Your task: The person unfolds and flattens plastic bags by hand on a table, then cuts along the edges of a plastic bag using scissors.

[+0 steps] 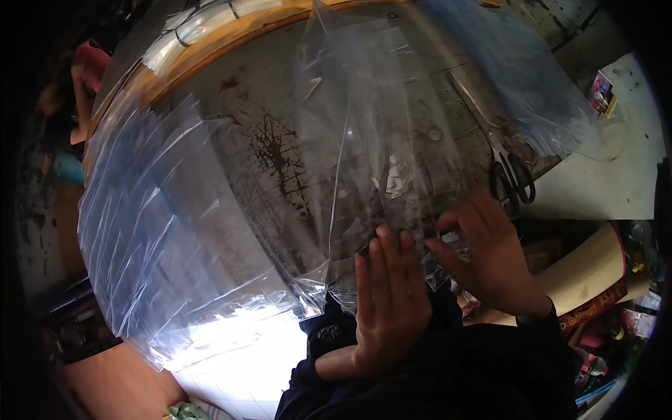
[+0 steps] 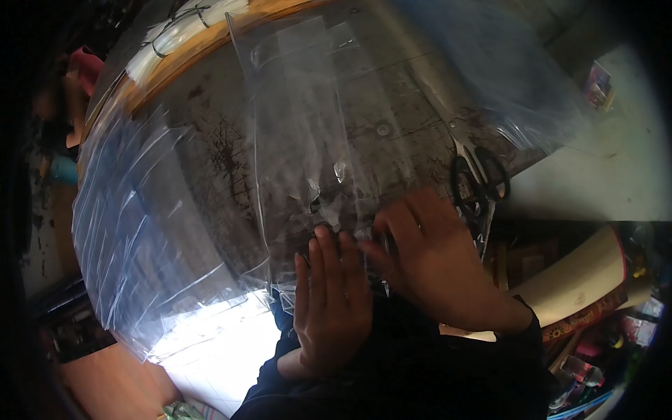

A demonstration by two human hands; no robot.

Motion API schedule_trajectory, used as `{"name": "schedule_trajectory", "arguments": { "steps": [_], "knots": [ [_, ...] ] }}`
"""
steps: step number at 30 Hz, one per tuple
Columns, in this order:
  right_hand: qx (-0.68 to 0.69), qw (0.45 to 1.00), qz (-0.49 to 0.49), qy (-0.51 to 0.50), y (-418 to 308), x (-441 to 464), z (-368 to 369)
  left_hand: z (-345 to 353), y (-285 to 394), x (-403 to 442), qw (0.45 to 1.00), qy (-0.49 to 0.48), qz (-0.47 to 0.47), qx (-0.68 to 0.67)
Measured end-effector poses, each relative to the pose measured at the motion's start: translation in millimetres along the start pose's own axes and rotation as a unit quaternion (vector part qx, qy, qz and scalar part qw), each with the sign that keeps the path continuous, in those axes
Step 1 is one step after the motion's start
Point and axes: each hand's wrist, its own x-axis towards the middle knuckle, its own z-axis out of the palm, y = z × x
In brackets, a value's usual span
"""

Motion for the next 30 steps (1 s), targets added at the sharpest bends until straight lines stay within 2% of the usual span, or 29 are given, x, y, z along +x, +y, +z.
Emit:
{"name": "schedule_trajectory", "arguments": {
  "steps": [2, 4, 12, 14, 15, 17, 19, 21, 24, 25, 26, 28, 30],
  "knots": [
    [0.028, 0.999, 0.009, -0.035, -7, -6, 4, 3, 1, 0, 1.000, 0.014, -0.012, 0.005],
    [0.036, 0.997, 0.064, -0.024, -12, -9, 9, 3, 1, 0, 1.000, 0.020, -0.014, 0.020],
    [0.092, 0.986, 0.134, 0.035, -17, -15, 27, -4, -4, -2, 1.000, -0.013, -0.011, -0.010],
    [0.111, 0.984, 0.130, 0.048, -18, -13, 28, -14, -13, -2, 0.979, -0.065, -0.025, -0.189],
    [0.131, 0.981, 0.131, 0.059, -18, -12, 28, -19, -19, -1, 0.980, -0.063, -0.024, -0.187],
    [0.152, 0.977, 0.127, 0.074, -16, -6, 26, -29, -32, -1, 0.963, -0.124, 0.003, -0.240],
    [0.100, 0.984, 0.112, 0.091, -7, 3, 22, -37, -39, -7, 0.968, -0.131, 0.004, -0.212],
    [0.103, 0.985, 0.106, 0.090, -2, 10, 21, -38, -48, -13, 0.958, -0.151, 0.018, -0.241],
    [0.114, 0.988, 0.066, 0.081, 2, 13, 20, -44, -61, -15, 0.964, -0.184, 0.078, -0.175],
    [0.152, 0.983, 0.079, 0.062, 4, 13, 19, -47, -65, -12, 0.961, -0.211, 0.116, -0.136],
    [0.189, 0.977, 0.090, 0.043, 5, 13, 18, -51, -68, -9, 0.962, -0.209, 0.114, -0.134],
    [0.227, 0.968, 0.095, 0.046, 7, 10, 22, -60, -76, 0, 0.936, -0.278, 0.195, -0.097],
    [0.262, 0.958, 0.103, 0.049, 5, 7, 22, -66, -85, 8, 0.925, -0.297, 0.206, -0.120]
  ]
}}
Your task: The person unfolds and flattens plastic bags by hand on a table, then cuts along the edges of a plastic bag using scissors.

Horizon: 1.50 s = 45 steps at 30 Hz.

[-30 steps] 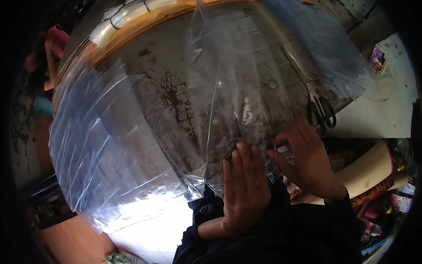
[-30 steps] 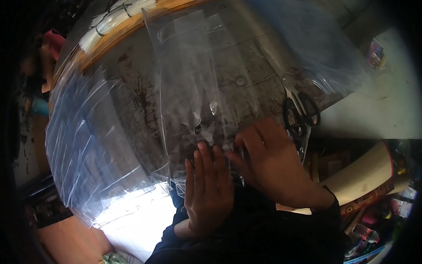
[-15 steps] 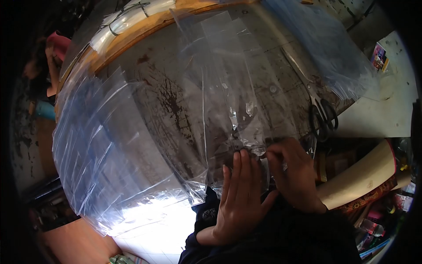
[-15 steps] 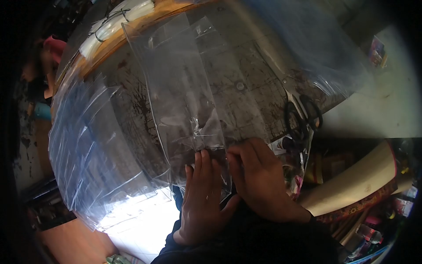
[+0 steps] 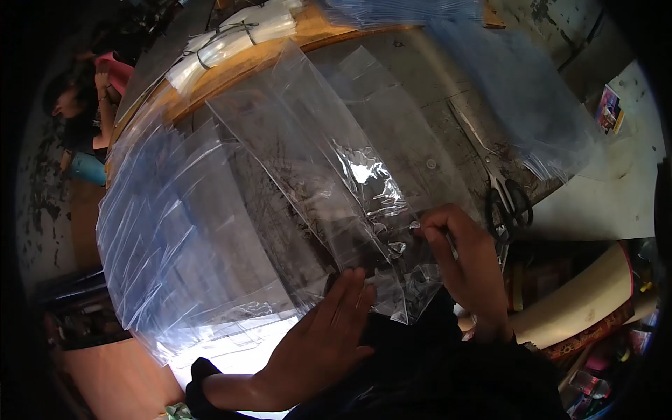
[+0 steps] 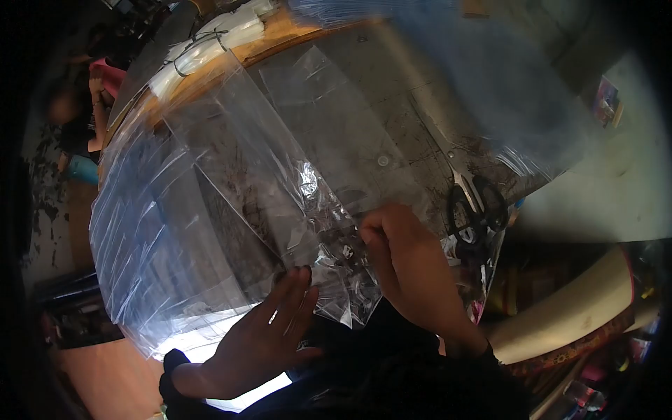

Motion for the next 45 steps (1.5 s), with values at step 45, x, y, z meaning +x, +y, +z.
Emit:
{"name": "schedule_trajectory", "arguments": {
  "steps": [45],
  "knots": [
    [0.183, 0.869, 0.445, -0.114, -27, -76, -66, -14, -93, 164, 0.895, 0.052, 0.235, -0.375]
  ]
}}
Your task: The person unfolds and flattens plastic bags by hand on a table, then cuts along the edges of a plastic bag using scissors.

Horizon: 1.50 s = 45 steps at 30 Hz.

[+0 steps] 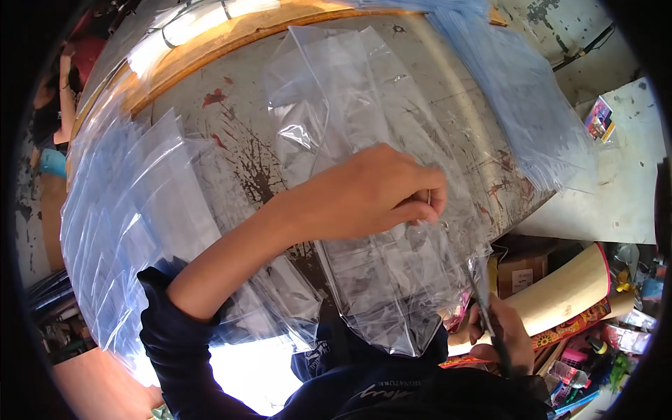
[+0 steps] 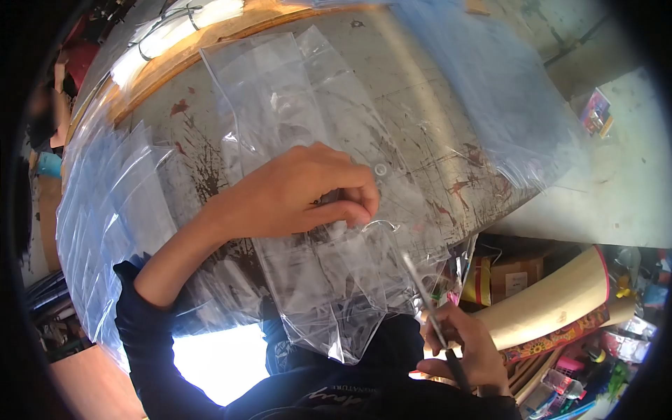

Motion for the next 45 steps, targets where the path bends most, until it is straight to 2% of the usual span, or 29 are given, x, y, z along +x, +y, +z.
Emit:
{"name": "schedule_trajectory", "arguments": {
  "steps": [1, 3, 6, 9, 16, 21, 26, 31, 34, 36, 37, 39, 40, 42, 43, 45],
  "knots": [
    [-0.021, 0.999, -0.026, 0.015, 8, 1, 0, 1, -2, 0, 1.000, 0.000, -0.001, -0.003],
    [-0.041, 0.998, -0.048, 0.028, 13, 2, 1, 5, -6, 0, 0.996, 0.054, 0.066, 0.032],
    [-0.107, 0.994, -0.020, 0.017, 2, 3, 2, 5, -3, 1, 0.998, 0.044, 0.028, 0.041],
    [-0.120, 0.992, -0.021, 0.037, -1, 5, 5, 9, -5, 1, 0.996, 0.061, 0.048, 0.048],
    [-0.086, 0.995, -0.042, 0.029, 1, 10, 15, 14, -9, 0, 0.990, 0.095, 0.074, 0.079],
    [-0.080, 0.996, -0.035, 0.032, 11, 11, 14, 13, -7, 1, 0.993, 0.081, 0.053, 0.066],
    [-0.022, 0.996, -0.085, 0.032, 21, 17, 19, 11, -5, 0, 0.995, 0.070, 0.036, 0.069],
    [0.000, 0.998, -0.053, 0.037, 20, 17, 19, 12, -5, -1, 0.992, 0.066, 0.038, 0.104],
    [0.007, 0.998, -0.055, 0.039, 24, 17, 20, 15, -5, -3, 0.995, 0.095, 0.027, 0.033],
    [0.013, 0.998, -0.053, 0.038, 25, 17, 19, 20, 3, -4, 0.978, 0.176, 0.052, 0.102],
    [0.015, 0.998, -0.053, 0.036, 25, 16, 19, 21, 8, -7, 0.978, 0.177, 0.052, 0.102],
    [0.018, 0.998, -0.052, 0.038, 26, 17, 18, 22, 18, -16, 0.914, 0.170, 0.058, 0.364],
    [0.022, 0.998, -0.057, 0.035, 26, 17, 19, 26, 22, -22, 0.915, 0.169, 0.061, 0.361],
    [0.027, 0.997, -0.056, 0.035, 24, 16, 20, 34, 27, -34, 0.923, 0.111, -0.002, 0.368],
    [0.031, 0.998, -0.046, 0.039, 20, 16, 22, 36, 28, -36, 0.925, 0.112, -0.001, 0.364],
    [0.033, 0.998, -0.032, 0.042, 17, 16, 24, 38, 28, -38, 0.952, 0.145, -0.010, 0.269]
  ]
}}
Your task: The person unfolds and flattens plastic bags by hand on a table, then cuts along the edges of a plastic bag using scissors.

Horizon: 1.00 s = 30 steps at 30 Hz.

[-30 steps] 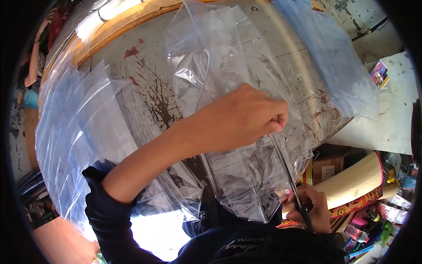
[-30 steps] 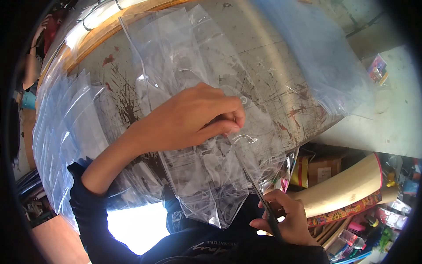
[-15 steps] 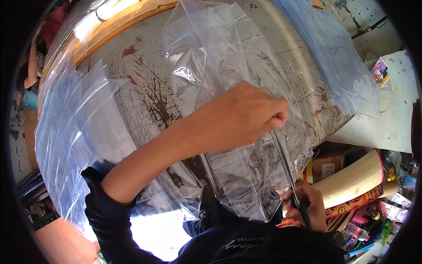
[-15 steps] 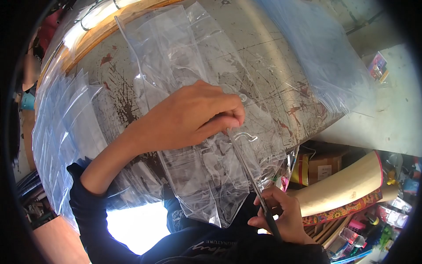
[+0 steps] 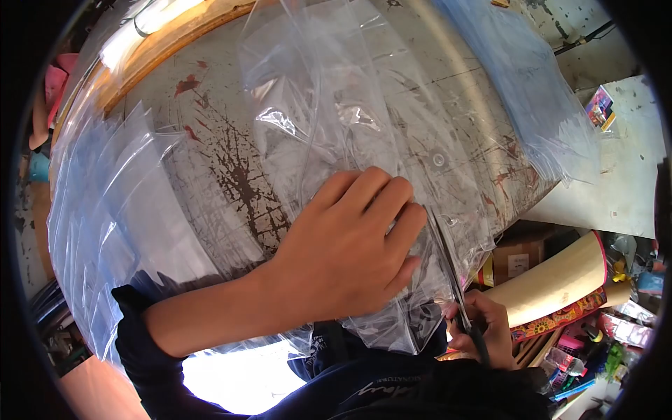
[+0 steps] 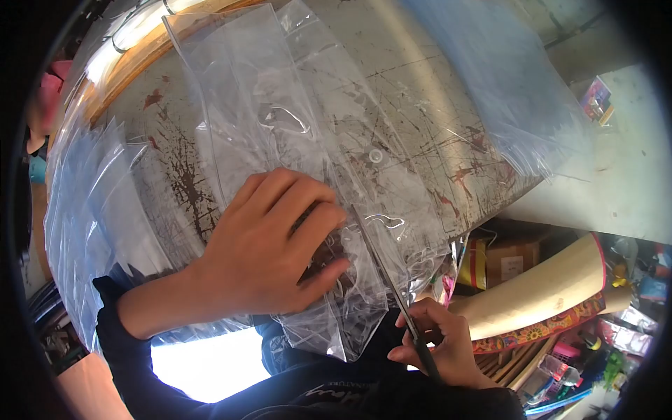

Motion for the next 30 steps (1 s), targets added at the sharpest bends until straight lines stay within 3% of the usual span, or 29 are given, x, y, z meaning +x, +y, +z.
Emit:
{"name": "schedule_trajectory", "arguments": {
  "steps": [3, 19, 27, 30],
  "knots": [
    [0.037, 0.999, 0.026, -0.008, -3, -1, 2, 3, -1, -5, 0.999, 0.022, -0.007, -0.029],
    [-0.029, 0.998, 0.042, -0.027, -26, 6, -2, 4, -2, -7, 0.997, 0.065, -0.038, 0.006],
    [-0.099, 0.992, 0.064, -0.044, -27, -3, -9, -3, -8, 6, 0.988, 0.048, 0.002, 0.148],
    [-0.118, 0.991, 0.055, -0.037, -31, -4, -1, -8, -19, 14, 0.990, 0.060, 0.036, 0.122]
  ]
}}
